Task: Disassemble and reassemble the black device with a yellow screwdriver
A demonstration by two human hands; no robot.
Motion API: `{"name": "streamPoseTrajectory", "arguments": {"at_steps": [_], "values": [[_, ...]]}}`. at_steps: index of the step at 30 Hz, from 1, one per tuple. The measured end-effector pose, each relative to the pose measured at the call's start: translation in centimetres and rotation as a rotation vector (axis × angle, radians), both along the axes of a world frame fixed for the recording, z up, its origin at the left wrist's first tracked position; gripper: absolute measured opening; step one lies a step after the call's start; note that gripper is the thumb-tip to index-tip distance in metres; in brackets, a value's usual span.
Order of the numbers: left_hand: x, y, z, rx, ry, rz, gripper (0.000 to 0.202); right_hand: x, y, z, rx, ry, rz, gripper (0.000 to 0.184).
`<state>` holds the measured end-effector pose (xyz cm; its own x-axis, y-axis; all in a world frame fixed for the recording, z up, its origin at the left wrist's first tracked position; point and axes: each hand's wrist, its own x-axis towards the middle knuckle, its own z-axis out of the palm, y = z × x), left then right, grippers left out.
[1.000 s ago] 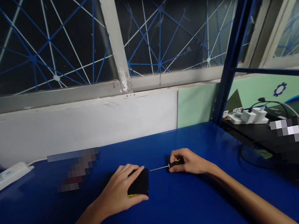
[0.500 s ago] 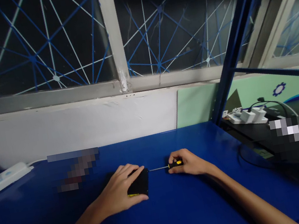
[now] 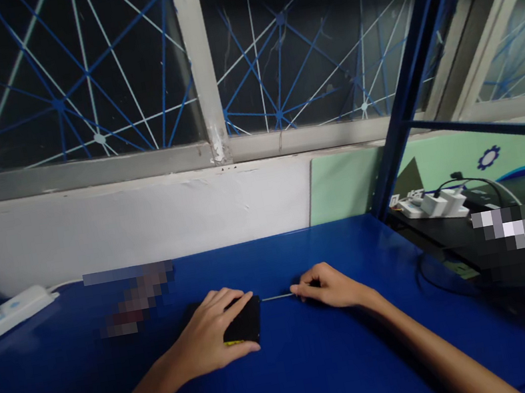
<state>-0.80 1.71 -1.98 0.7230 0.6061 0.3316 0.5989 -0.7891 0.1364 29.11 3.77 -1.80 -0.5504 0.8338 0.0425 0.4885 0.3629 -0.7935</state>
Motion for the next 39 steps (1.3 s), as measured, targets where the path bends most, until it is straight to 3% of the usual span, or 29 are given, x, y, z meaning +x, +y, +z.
{"name": "streamPoseTrajectory", "arguments": {"at_steps": [16,28,39], "values": [[0.02,-0.05,0.02,-0.016,0.003,0.006,0.07,0.05,0.18,-0.54,0.034,-0.037,-0.01,0.05],[0.09,-0.09,0.12,-0.006,-0.015,-0.001,0.069,-0.44,-0.3,-0.67,0.055,-0.024,-0.044,0.036],[0.09,-0.08,0.03,-0.009,-0.005,0.004,0.07,-0.01,-0.22,0.03,0.252,-0.19,-0.041,0.035]]}}
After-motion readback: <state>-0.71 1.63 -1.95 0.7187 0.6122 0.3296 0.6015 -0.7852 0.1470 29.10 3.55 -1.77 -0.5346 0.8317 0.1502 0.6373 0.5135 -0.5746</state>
